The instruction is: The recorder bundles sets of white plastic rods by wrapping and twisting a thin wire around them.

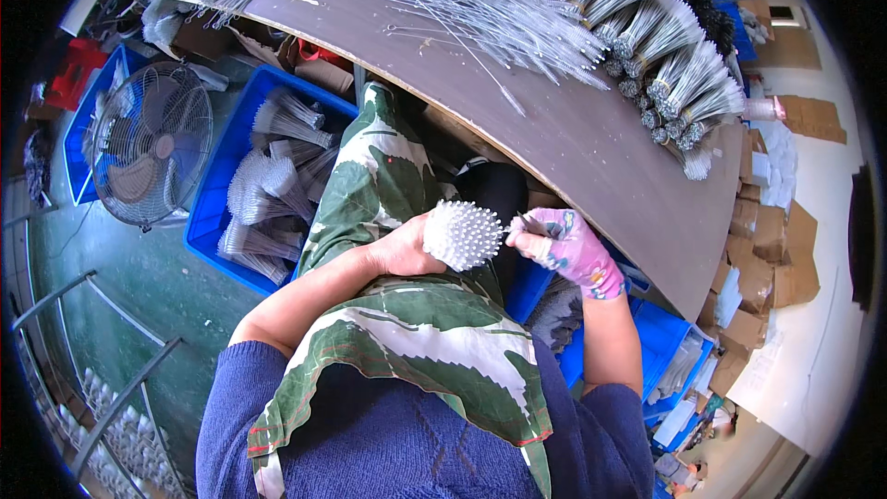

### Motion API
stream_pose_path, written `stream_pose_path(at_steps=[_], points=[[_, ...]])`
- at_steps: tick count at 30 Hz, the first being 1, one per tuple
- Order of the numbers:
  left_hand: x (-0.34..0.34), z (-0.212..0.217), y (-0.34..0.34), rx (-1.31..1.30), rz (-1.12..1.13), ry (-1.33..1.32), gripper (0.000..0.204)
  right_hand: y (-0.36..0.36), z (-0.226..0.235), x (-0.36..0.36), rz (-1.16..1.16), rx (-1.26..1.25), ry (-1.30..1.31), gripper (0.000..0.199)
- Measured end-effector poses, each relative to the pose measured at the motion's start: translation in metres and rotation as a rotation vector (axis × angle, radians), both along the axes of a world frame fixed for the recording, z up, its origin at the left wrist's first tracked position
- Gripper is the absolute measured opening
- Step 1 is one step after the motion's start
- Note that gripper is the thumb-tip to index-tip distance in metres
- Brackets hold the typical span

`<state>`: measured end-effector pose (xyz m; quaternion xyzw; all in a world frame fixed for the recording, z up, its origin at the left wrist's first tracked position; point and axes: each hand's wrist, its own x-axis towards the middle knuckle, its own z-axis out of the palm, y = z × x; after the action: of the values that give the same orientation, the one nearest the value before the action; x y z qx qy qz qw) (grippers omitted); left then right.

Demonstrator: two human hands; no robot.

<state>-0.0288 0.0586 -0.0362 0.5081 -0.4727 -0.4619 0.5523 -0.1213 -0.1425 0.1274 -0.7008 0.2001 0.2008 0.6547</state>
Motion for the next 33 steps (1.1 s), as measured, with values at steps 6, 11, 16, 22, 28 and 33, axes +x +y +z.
stream_pose_path(at_steps=[6,11,16,22,28,33], points=[[0.001,-0.002,-0.001,0.032,0.016,-0.031,0.043,0.017,-0.009,0.001,-0.001,-0.423,-0.324,0.010],[-0.009,-0.008,-0.006,0.003,0.228,-0.033,0.038,0.026,-0.002,0.004,0.057,-0.667,-0.387,0.015],[-0.008,0.011,-0.008,0.094,0.331,0.006,0.032,0.027,-0.015,0.003,-0.046,-0.592,-0.352,0.022],[-0.005,0.023,-0.003,0.151,0.329,0.112,0.035,0.018,-0.020,-0.002,-0.191,-0.633,-0.196,0.018],[-0.006,0.012,-0.002,0.154,0.327,0.160,0.035,0.016,-0.018,0.001,-0.074,-0.667,-0.271,0.012],[-0.001,0.011,-0.002,0.119,0.302,0.156,0.036,0.010,-0.027,0.000,-0.228,-0.401,-0.340,0.016]])
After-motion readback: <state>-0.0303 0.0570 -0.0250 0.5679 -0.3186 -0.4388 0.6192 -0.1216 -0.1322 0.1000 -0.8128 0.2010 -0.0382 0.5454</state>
